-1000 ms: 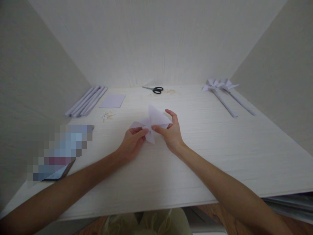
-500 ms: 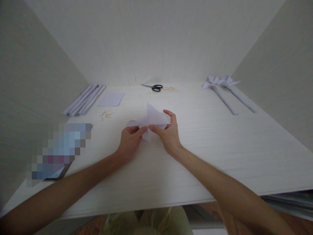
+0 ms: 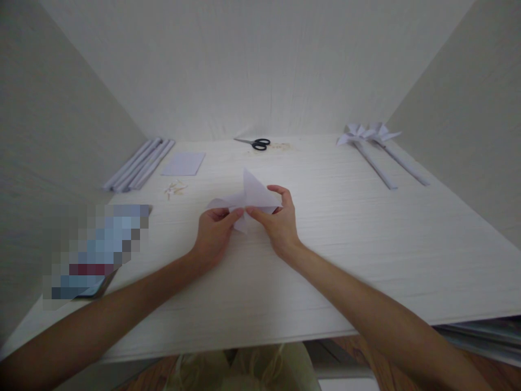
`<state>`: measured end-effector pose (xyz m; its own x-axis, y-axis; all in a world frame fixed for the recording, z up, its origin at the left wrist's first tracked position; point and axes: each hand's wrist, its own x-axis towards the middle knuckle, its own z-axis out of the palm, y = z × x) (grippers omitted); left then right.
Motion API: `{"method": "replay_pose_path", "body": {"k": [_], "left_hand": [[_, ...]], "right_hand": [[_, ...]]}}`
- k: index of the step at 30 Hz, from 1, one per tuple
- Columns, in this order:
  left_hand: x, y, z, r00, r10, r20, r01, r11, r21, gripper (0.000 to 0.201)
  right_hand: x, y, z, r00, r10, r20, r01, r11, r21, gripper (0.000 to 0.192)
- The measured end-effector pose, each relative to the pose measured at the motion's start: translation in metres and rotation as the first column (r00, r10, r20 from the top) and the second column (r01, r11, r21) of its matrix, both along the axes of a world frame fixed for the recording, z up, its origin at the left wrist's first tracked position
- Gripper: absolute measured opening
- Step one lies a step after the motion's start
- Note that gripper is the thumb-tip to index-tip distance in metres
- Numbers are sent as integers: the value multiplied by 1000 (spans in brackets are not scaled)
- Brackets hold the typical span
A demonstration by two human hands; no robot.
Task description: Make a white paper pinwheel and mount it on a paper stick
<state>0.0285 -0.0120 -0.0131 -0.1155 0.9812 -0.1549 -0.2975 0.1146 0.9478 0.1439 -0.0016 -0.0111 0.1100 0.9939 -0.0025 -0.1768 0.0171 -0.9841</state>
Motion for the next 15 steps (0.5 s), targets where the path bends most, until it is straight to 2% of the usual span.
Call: {"method": "replay_pose_path", "body": {"k": [8, 15], "left_hand": [[-1, 1, 1, 998, 1, -58, -1, 1000, -11, 14], [-3, 2, 0, 999, 0, -46, 1, 1000, 18, 14]], "right_hand": [[1, 0, 0, 997, 28, -66, -27, 999, 17, 54], [2, 2, -3, 997, 64, -51, -61, 997, 55, 53]]}}
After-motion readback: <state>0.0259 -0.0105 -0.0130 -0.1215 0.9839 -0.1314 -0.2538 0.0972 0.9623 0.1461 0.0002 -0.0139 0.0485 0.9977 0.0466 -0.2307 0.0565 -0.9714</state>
